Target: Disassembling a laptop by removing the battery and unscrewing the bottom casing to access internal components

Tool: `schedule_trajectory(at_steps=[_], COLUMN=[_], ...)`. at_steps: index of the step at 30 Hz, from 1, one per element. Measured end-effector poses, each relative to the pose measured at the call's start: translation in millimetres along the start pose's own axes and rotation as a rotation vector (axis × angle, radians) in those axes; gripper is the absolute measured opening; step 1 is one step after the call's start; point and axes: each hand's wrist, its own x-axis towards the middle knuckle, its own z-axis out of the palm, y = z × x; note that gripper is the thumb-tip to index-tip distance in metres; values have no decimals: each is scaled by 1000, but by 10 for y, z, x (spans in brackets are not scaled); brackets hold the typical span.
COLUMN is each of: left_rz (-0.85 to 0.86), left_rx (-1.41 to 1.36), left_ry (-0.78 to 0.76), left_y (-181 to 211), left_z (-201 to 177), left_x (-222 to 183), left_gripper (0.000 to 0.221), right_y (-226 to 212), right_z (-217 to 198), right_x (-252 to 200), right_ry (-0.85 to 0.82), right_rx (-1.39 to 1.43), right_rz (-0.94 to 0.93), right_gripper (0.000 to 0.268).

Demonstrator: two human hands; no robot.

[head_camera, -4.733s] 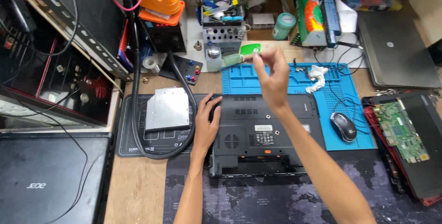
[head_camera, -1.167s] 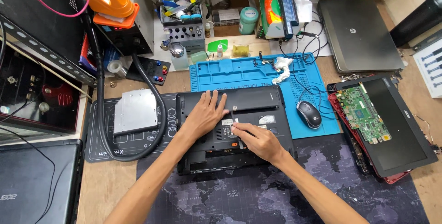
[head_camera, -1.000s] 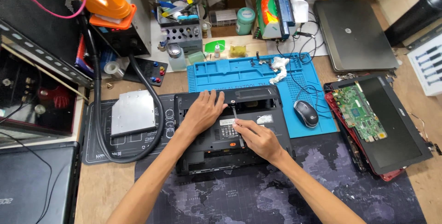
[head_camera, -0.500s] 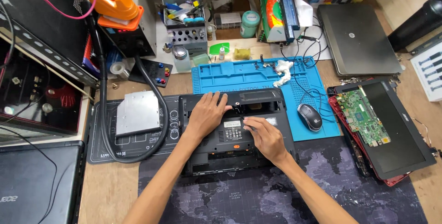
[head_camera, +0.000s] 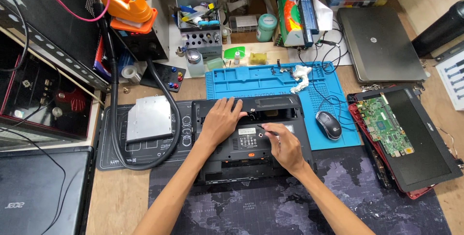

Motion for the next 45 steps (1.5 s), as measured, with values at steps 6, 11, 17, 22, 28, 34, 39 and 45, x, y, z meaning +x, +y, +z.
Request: schedule_trajectory(at_steps=[6, 11, 17, 22, 28, 34, 39, 45], left_rz=[22, 2, 36, -10, -245, -949, -1041, -980], left_rx=[103, 145, 160, 185, 79, -676, -1401, -1554], left_ry=[119, 233, 148, 246, 319, 486, 794, 796], left_y=[-68, -94, -69, -65, -245, -371, -324, -280], left_z=[168, -108, -190, -398, -679, -1080, -769, -741], left_x=[-35, 62, 72, 79, -230, -346, -706, -824], left_gripper=[33, 25, 21, 20, 20, 12, 41, 37], right_y=[47, 55, 15, 137, 476, 329, 121, -87], right_z=[-20, -25, -20, -19, 40, 16, -8, -61], right_x=[-30, -14, 3, -145, -630, -494, -172, 129], right_ry=[81, 89, 118, 109, 70, 15, 19, 21], right_rx=[4, -25, -62, -169, -63, -89, -81, 141], right_rz=[18, 31, 17, -20, 46, 331, 406, 554], right_gripper=[10, 11, 15, 11, 22, 25, 30, 16])
